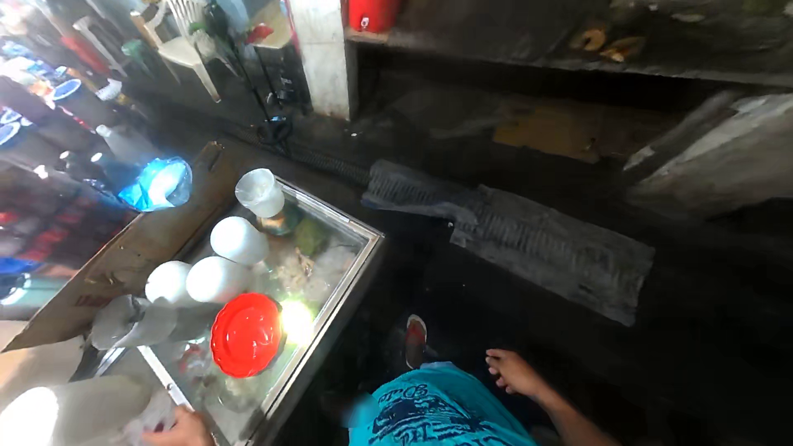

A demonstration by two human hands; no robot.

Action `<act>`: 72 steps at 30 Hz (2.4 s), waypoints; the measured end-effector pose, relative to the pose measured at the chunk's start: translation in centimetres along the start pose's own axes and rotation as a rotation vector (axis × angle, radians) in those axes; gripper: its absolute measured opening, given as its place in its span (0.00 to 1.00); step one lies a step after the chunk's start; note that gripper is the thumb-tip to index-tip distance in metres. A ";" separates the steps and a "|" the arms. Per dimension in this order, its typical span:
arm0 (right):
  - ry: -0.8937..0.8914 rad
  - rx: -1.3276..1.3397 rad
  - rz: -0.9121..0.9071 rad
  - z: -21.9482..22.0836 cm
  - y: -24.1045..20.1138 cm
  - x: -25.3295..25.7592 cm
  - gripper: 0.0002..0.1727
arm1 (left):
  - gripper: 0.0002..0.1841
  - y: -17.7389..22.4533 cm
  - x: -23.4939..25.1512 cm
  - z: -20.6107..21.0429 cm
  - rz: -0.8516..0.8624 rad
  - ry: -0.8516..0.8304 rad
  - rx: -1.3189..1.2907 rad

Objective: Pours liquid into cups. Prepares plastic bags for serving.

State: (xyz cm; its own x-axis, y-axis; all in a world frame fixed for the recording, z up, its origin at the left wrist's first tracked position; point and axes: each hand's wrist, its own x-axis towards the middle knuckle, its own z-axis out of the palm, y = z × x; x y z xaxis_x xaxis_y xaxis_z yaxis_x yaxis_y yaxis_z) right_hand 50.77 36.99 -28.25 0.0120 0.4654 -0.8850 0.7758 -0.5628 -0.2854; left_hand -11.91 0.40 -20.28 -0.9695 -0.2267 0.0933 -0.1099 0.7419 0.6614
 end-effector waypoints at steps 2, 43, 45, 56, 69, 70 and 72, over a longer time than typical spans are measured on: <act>0.021 -0.007 -0.048 -4.8 -1.8 3.3 0.25 | 0.33 6.0 -10.0 1.8 0.076 -0.243 -0.032; -0.207 -0.414 -0.607 -31.4 -72.2 31.7 0.25 | 0.18 51.6 -3.7 41.4 -0.543 0.179 -0.102; -0.298 -0.521 -0.669 -28.6 -77.8 32.7 0.25 | 0.15 50.9 -3.8 42.0 -0.501 0.188 -0.019; -0.649 -0.906 -0.839 -12.9 -104.1 30.0 0.24 | 0.25 54.5 -6.1 42.7 -0.598 0.416 -0.174; -0.898 -1.530 -1.362 15.2 -102.9 11.9 0.28 | 0.13 53.3 -4.2 42.3 -0.656 0.254 -0.044; -0.890 -1.511 -1.374 17.3 -101.8 11.3 0.31 | 0.12 53.3 -4.4 42.5 -0.625 0.296 -0.112; -0.885 -1.491 -1.343 21.0 -100.1 10.9 0.37 | 0.10 53.1 -4.6 43.1 -0.534 0.375 -0.250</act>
State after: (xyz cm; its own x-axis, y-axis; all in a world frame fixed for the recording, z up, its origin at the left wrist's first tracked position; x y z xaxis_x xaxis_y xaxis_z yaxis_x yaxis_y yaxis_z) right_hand -40.00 83.98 -17.05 -0.6699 -0.5694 -0.4765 -0.1398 0.7270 -0.6722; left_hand -22.77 68.02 -17.69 -0.6507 -0.7560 -0.0717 -0.4531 0.3107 0.8356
